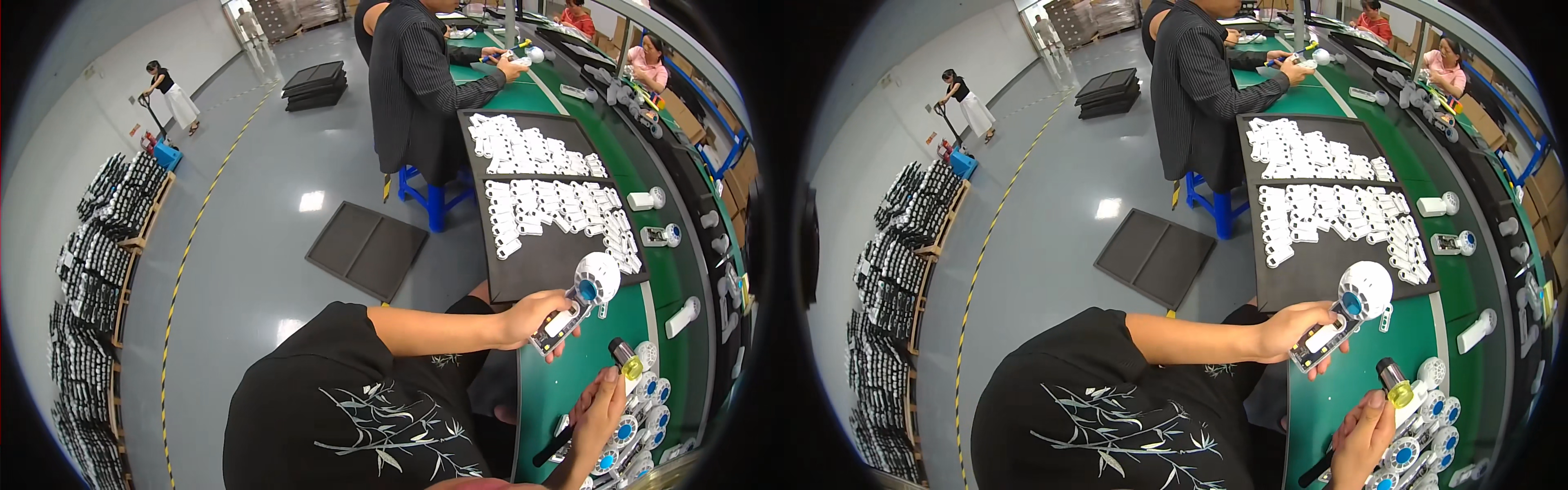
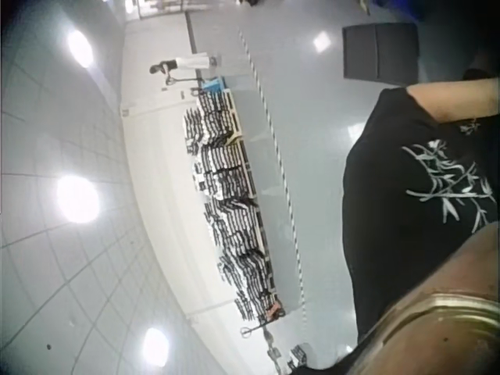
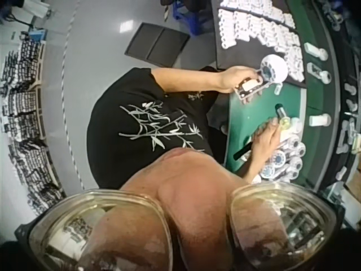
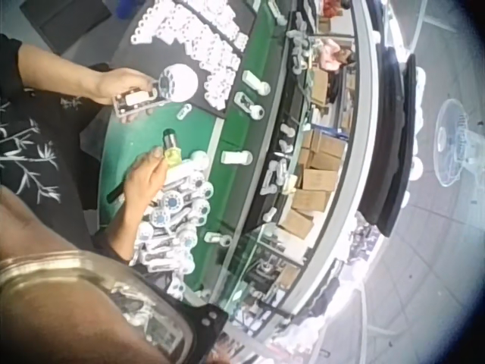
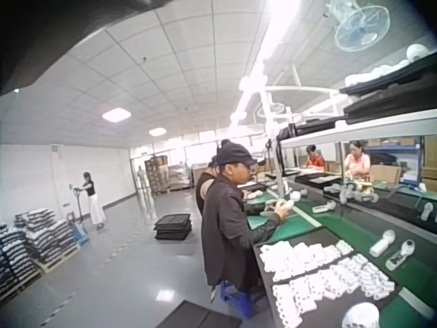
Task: The person assembles portable fans by fitting plastic covers onto the fan bodies by hand and tapping them into place with a mallet.
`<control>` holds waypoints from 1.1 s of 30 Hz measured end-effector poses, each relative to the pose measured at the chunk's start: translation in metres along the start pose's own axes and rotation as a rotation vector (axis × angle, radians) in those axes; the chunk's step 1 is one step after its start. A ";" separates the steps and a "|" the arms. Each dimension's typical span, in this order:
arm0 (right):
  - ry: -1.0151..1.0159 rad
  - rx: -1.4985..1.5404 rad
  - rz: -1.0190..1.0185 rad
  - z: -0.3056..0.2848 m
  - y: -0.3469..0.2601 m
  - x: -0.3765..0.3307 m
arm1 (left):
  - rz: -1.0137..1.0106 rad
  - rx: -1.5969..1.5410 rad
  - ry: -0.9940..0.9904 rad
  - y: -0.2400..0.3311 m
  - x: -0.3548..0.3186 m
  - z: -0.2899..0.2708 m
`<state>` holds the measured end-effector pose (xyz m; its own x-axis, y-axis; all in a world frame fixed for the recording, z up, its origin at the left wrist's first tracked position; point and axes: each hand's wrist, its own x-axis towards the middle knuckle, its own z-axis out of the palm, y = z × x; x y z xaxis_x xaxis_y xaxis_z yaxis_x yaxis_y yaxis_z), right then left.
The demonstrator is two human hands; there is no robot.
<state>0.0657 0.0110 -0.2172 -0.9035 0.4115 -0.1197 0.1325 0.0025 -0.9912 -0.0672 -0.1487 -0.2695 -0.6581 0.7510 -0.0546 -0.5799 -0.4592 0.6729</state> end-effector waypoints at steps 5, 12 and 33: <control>-0.115 0.126 0.193 0.006 -0.003 0.013 | -0.100 -0.028 0.079 -0.004 0.005 0.002; -0.139 0.536 0.425 0.004 0.068 0.007 | -0.192 0.291 0.192 0.008 0.018 -0.004; -0.408 0.003 0.073 -0.013 0.128 -0.003 | 0.401 1.552 0.337 -0.022 0.574 0.072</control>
<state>0.0905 0.0222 -0.3434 -0.9793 0.0153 -0.2017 0.2014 -0.0166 -0.9794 -0.3974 0.3262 -0.2623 -0.8282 0.4815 0.2867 0.5164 0.4571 0.7241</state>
